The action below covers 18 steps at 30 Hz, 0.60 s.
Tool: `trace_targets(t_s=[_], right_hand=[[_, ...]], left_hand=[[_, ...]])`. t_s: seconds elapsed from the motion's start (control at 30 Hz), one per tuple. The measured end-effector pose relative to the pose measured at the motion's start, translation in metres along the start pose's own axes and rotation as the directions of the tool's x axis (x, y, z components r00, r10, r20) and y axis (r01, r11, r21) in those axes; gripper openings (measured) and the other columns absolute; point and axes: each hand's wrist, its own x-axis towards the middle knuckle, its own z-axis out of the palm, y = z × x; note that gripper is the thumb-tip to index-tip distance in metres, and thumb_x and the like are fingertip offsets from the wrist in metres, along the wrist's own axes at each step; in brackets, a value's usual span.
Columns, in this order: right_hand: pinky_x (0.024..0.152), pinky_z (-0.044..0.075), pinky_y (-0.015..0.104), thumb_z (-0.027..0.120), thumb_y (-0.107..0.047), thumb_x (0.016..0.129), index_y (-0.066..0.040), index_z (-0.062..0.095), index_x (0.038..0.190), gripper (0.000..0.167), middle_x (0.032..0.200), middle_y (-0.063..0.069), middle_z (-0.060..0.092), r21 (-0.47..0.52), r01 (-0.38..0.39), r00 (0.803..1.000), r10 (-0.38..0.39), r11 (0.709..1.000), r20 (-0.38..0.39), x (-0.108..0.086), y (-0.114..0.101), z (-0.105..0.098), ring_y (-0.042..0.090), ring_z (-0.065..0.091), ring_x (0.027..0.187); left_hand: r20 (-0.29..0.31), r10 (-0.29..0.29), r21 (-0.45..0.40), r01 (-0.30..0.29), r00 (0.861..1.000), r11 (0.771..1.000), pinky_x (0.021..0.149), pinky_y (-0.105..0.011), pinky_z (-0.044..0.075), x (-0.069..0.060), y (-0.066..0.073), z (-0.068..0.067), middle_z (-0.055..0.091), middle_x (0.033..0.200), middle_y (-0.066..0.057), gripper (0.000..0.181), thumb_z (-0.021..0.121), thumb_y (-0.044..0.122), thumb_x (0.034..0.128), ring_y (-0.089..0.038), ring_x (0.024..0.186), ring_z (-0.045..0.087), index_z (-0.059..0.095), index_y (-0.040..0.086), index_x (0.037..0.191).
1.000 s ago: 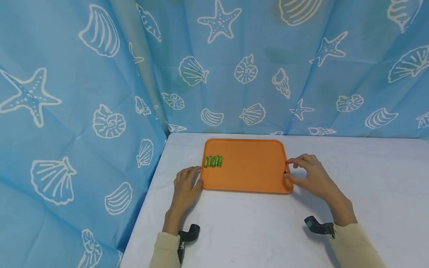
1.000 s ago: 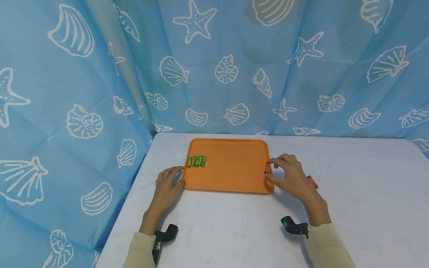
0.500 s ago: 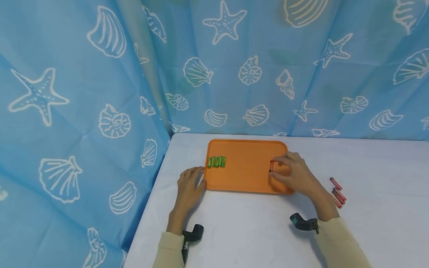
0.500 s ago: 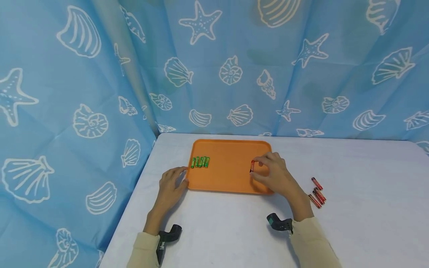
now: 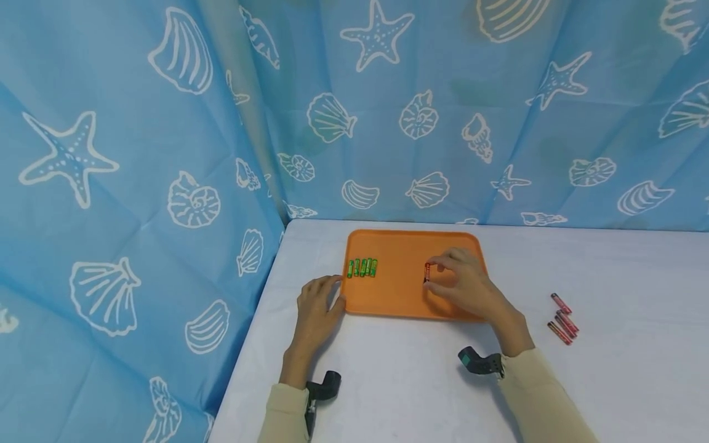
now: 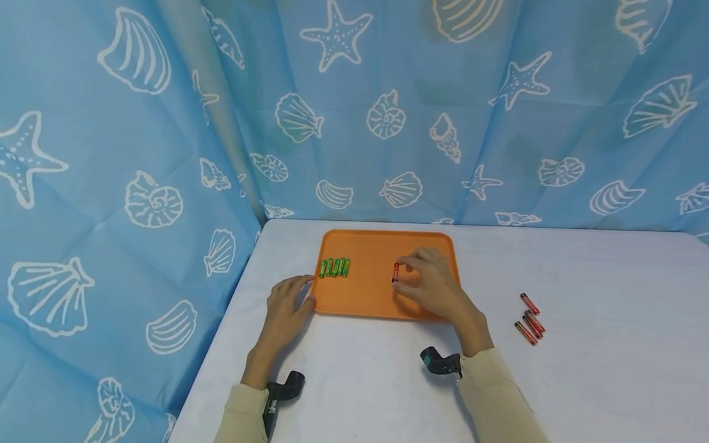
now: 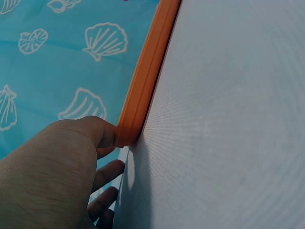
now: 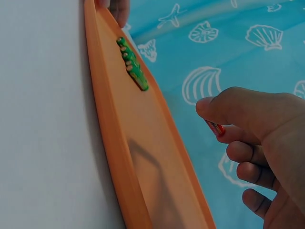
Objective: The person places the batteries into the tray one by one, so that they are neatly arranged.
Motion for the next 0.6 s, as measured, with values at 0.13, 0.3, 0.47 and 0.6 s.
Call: trace_targets(t_s=[0.13,0.3,0.47,0.6], right_hand=[[0.083,0.039,0.043,0.083,-0.022,0.083,-0.006,0.07,0.117,0.04,0.097,0.005,0.056,-0.016,-0.007,1.0,0.007,1.0,0.008,0.007,-0.005,0.006,0.024,0.045,0.099],[0.085,0.037,0.046,0.081,-0.023,0.085,-0.007,0.07,0.118,0.039,0.098,0.005,0.056,-0.021,-0.017,0.999,0.018,1.0,0.032,0.015,-0.011,0.012,0.024,0.045,0.098],[0.092,0.035,0.05,0.08,-0.026,0.086,-0.007,0.069,0.12,0.041,0.101,0.004,0.056,-0.026,-0.02,0.998,0.022,0.999,0.058,0.021,-0.014,0.019,0.024,0.046,0.101],[0.093,0.034,0.05,0.081,-0.027,0.086,-0.008,0.069,0.12,0.041,0.1,0.003,0.055,-0.013,-0.004,0.999,0.005,1.0,0.048,0.028,-0.017,0.026,0.024,0.046,0.1]], left_hand=[[-0.009,0.01,-0.001,-0.01,1.0,1.0,0.113,-0.052,0.022,0.001,-0.002,0.001,0.053,0.137,-0.009,0.042,0.062,0.02,0.0972,-0.031,0.136,0.035,0.059,0.014,0.138],[-0.013,0.025,-0.008,-0.025,1.0,1.0,0.113,-0.053,0.022,0.002,-0.002,0.001,0.054,0.137,-0.009,0.04,0.062,0.02,0.0973,-0.032,0.136,0.035,0.059,0.013,0.137],[-0.012,0.021,-0.011,-0.021,1.0,1.0,0.113,-0.054,0.021,0.0,-0.001,0.002,0.054,0.137,-0.009,0.039,0.062,0.02,0.097,-0.032,0.136,0.035,0.06,0.013,0.136],[-0.021,0.021,-0.016,-0.022,1.0,1.0,0.113,-0.054,0.021,0.0,0.001,-0.001,0.054,0.136,-0.009,0.039,0.062,0.019,0.0968,-0.032,0.136,0.035,0.06,0.013,0.135]])
